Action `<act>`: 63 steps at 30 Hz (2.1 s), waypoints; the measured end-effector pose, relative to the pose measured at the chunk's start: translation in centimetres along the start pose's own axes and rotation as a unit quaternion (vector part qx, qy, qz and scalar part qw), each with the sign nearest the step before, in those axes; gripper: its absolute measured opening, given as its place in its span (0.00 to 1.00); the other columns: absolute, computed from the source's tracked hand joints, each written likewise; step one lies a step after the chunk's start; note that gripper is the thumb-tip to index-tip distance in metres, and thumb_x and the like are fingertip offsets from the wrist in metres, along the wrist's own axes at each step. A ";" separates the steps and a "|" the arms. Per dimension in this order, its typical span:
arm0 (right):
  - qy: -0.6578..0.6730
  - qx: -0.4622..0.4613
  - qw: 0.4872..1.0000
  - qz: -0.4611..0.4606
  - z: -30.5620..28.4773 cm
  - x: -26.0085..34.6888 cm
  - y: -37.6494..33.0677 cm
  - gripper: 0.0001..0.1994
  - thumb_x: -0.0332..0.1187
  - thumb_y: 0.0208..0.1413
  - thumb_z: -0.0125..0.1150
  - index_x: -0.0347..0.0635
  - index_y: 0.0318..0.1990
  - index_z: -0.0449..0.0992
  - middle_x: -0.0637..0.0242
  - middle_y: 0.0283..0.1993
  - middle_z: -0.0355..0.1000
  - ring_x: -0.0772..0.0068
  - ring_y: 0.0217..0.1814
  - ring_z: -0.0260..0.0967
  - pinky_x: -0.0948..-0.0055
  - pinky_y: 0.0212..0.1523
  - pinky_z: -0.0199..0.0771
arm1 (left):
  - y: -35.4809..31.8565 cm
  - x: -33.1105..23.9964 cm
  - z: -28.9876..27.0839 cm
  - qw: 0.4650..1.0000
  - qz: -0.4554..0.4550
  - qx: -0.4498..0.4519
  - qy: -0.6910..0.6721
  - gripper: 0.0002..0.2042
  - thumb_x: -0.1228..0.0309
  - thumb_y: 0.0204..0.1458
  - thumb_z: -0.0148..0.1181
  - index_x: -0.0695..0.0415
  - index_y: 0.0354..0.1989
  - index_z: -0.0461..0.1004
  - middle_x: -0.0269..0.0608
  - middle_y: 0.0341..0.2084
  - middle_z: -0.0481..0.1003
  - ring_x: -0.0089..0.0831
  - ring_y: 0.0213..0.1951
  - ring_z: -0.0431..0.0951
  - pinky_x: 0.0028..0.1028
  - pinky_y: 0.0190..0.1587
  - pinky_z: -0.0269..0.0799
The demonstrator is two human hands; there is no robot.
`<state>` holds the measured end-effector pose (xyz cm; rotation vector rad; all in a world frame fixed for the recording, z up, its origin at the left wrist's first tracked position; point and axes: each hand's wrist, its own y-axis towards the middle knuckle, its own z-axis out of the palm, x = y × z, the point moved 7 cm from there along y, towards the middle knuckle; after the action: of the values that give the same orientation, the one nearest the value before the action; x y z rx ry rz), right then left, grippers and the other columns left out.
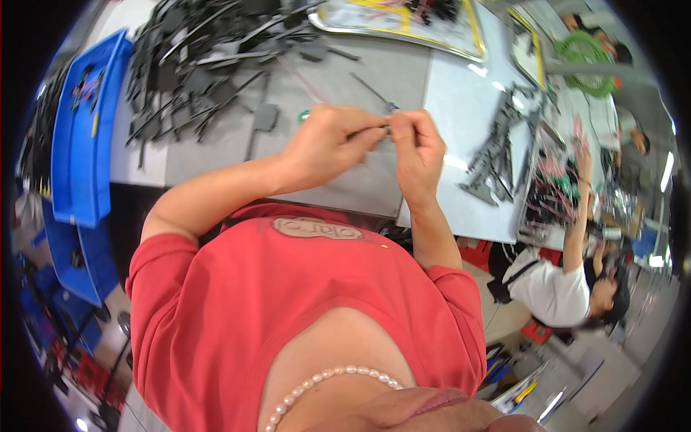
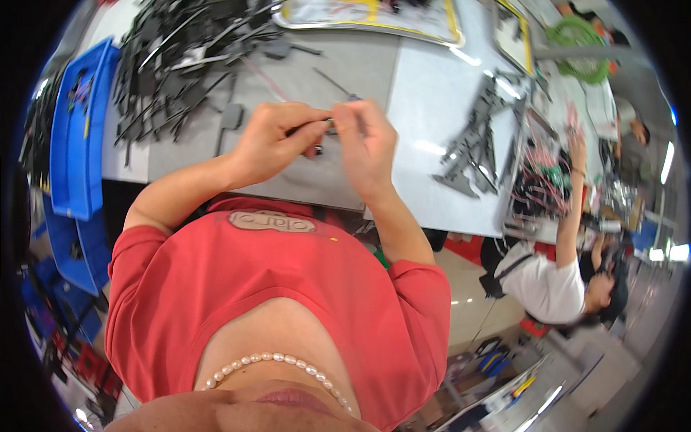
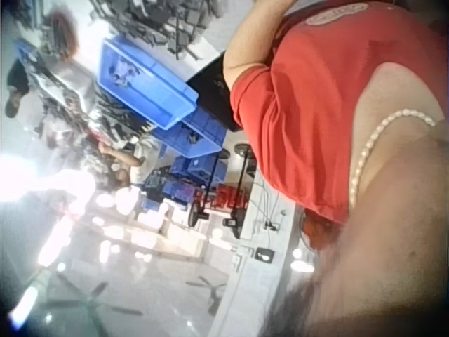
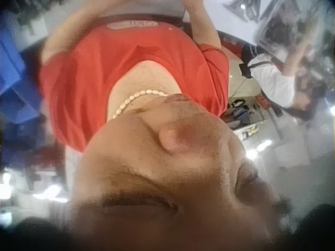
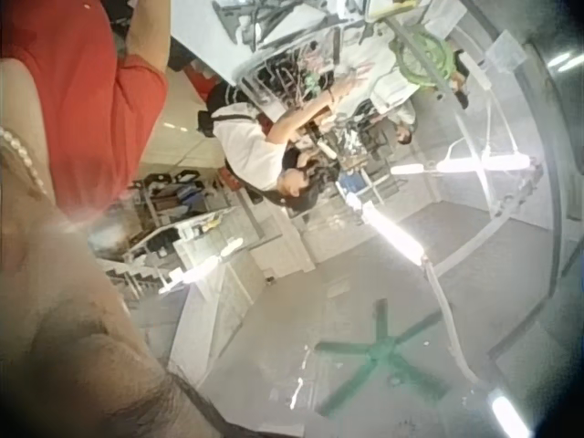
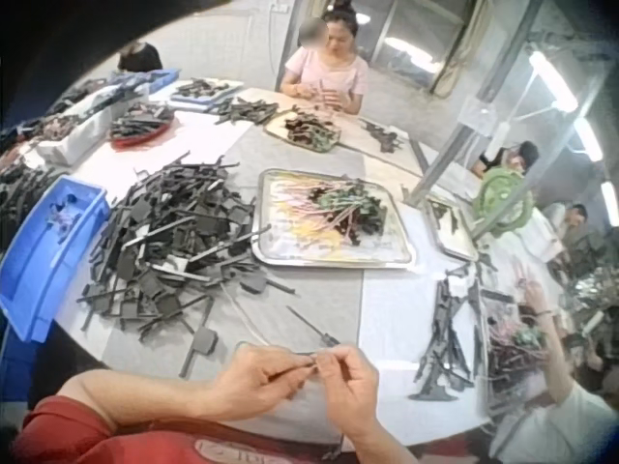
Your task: The person is assembling small electronic components at an industrial workbench.
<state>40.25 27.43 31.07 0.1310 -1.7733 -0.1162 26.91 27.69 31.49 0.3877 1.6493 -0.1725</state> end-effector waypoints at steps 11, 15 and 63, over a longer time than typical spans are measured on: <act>-0.364 -0.133 0.914 0.122 -19.1 -4.1 -2.9 0.09 0.30 0.57 0.50 0.37 0.39 0.75 0.60 0.31 0.75 0.76 0.33 0.72 0.78 0.35 0.69 | -0.3 1.7 -2.6 0.995 -0.043 -0.026 -0.088 0.10 0.74 0.56 0.50 0.66 0.42 0.74 0.33 0.21 0.72 0.17 0.22 0.70 0.17 0.26 0.66; -0.242 -0.054 0.964 0.091 -13.9 -5.4 -0.2 0.09 0.31 0.54 0.54 0.36 0.39 0.75 0.61 0.32 0.75 0.76 0.33 0.72 0.79 0.35 0.70 | -0.7 2.3 -3.3 0.993 -0.042 -0.059 -0.092 0.11 0.73 0.56 0.50 0.66 0.42 0.74 0.32 0.21 0.71 0.15 0.22 0.69 0.15 0.24 0.64; 0.026 0.060 0.997 0.038 -0.4 1.9 1.8 0.10 0.33 0.54 0.60 0.36 0.30 0.68 0.75 0.24 0.64 0.88 0.24 0.61 0.87 0.24 0.60 | 0.5 1.6 1.1 0.981 -0.084 0.104 -0.144 0.11 0.71 0.50 0.57 0.64 0.40 0.74 0.42 0.30 0.76 0.26 0.33 0.75 0.25 0.38 0.70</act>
<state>40.20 28.89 33.28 0.1527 -1.7314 0.0483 27.97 28.01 29.83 0.3622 1.3797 -0.5069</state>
